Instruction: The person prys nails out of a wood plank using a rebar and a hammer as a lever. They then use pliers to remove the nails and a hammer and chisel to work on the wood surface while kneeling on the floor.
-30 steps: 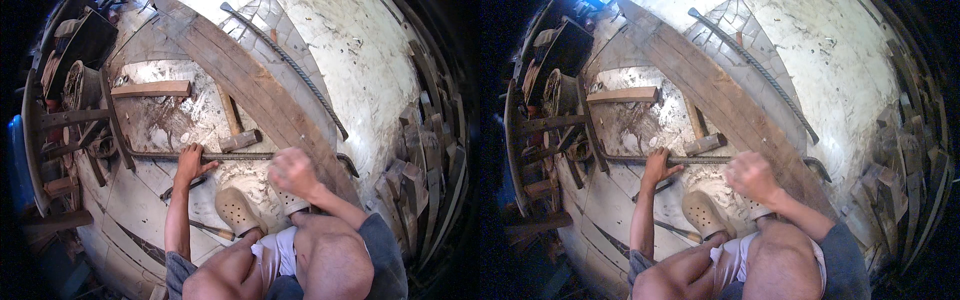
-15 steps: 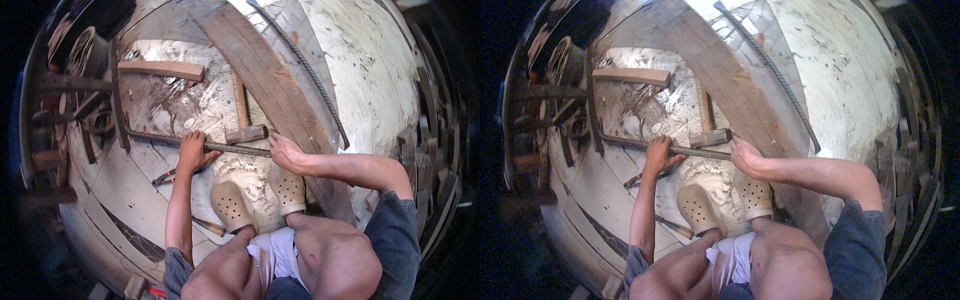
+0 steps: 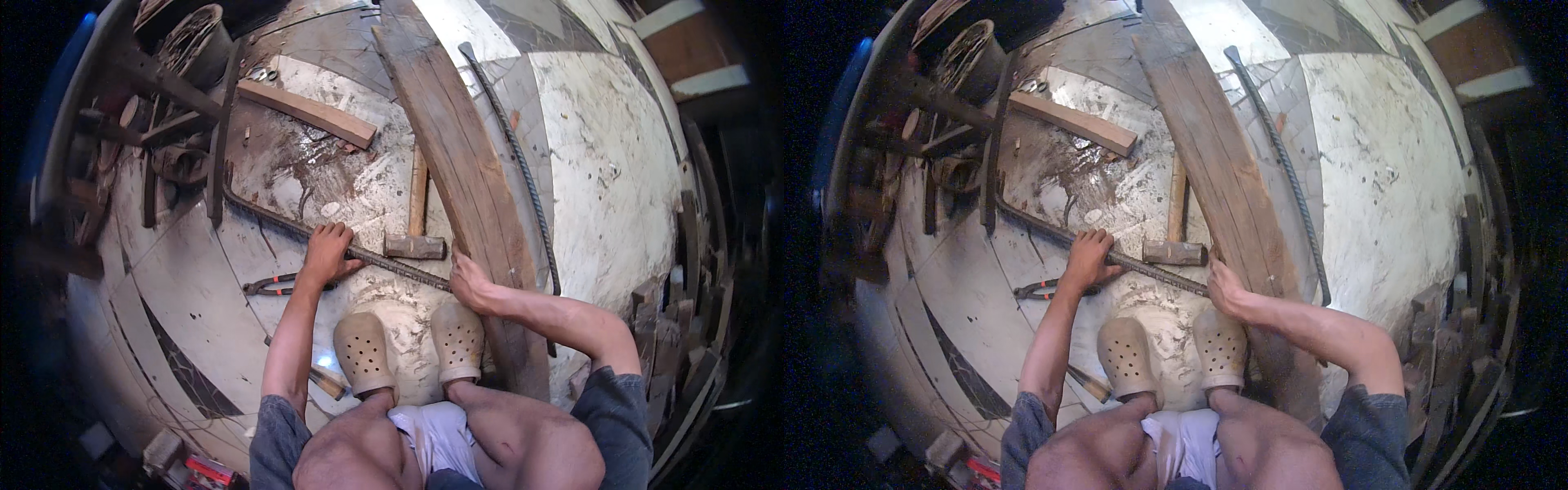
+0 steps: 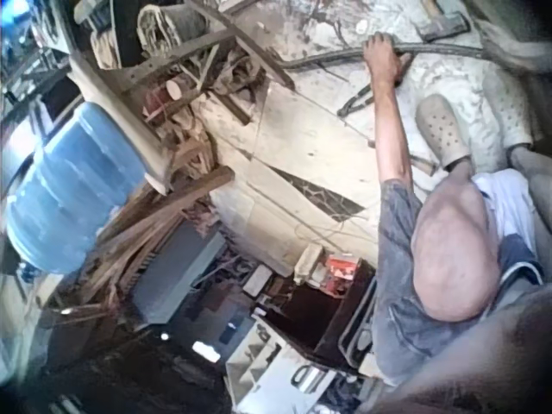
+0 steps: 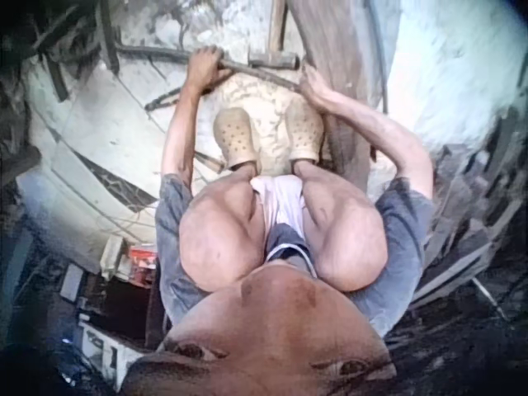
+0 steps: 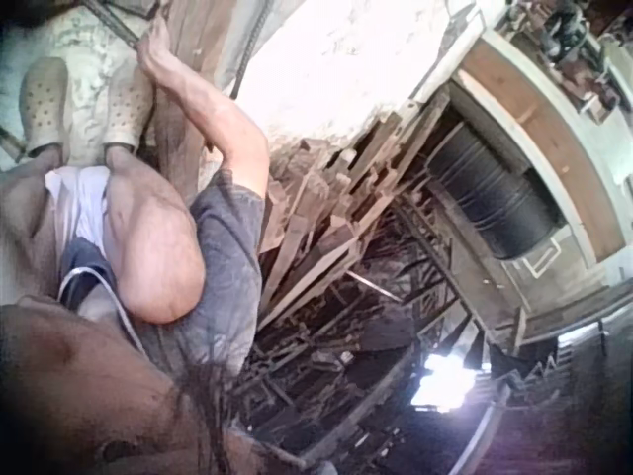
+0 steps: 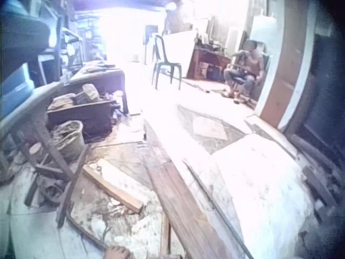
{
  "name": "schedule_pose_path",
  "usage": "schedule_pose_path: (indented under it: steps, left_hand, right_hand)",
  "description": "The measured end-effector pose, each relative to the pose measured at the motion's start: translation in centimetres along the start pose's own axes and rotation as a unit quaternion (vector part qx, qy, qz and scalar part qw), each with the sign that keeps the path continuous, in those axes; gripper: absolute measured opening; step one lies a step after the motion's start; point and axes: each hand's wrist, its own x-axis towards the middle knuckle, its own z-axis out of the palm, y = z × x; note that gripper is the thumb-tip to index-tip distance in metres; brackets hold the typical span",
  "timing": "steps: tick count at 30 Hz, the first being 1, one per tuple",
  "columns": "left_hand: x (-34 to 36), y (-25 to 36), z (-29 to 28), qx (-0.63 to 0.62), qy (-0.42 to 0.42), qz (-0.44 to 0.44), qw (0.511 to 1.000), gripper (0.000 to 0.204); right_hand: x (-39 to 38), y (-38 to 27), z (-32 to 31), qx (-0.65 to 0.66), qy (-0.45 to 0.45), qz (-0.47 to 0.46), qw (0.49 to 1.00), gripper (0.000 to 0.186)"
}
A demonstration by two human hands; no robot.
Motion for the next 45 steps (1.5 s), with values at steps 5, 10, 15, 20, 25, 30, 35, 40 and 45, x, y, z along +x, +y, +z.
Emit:
schedule_pose_path:
  steps: [5, 10, 15, 20, 25, 30, 35, 40, 45]
  left_hand:
    - [-0.1, -0.3, 0.2, -0.009, 0.01, 0.007, 1.0, 0.056]
    - [-0.1, -0.2, 0.0, -0.034, 0.011, 0.005, 0.999, 0.055]
    - [-0.3, -0.2, -0.4, -0.034, 0.01, 0.002, 0.999, 0.053]
    - [-0.8, -0.9, -0.5, -0.059, 0.017, -0.002, 0.998, 0.053]
    - [-1.5, -0.8, 0.1, -0.071, 0.01, 0.005, 0.997, 0.053]
    - [-1.5, -1.9, -2.0, -0.041, -0.094, 0.066, 0.993, 0.054]
    - [-1.5, -1.0, -2.4, -0.025, -0.088, 0.068, 0.993, 0.057]
    - [-3.2, 2.6, -2.5, -0.115, 0.036, 0.096, 0.988, 0.055]
    - [-2.0, 5.3, -3.0, -0.144, 0.018, 0.165, 0.976, 0.046]
  right_hand:
    - [-0.6, 0.4, 0.7, 0.001, 0.007, -0.032, 0.999, 0.03]
    - [-3.0, 1.6, 2.1, 0.044, 0.078, -0.019, 0.996, 0.029]
    - [-8.5, 4.6, 2.3, 0.16, 0.215, -0.02, 0.963, 0.022]
    - [-10.0, 6.8, 1.5, 0.184, 0.23, -0.06, 0.954, 0.018]
    - [-11.8, 6.9, 2.5, 0.211, 0.227, -0.041, 0.95, 0.022]
    - [-12.4, 8.2, 2.8, 0.25, 0.217, -0.053, 0.942, 0.029]
    - [-12.3, 8.0, 3.9, 0.233, 0.22, -0.056, 0.946, 0.032]
    - [-11.6, 7.3, 4.3, 0.229, 0.207, -0.026, 0.951, 0.032]
    - [-10.7, 6.4, 2.3, 0.252, 0.204, 0.008, 0.946, 0.025]
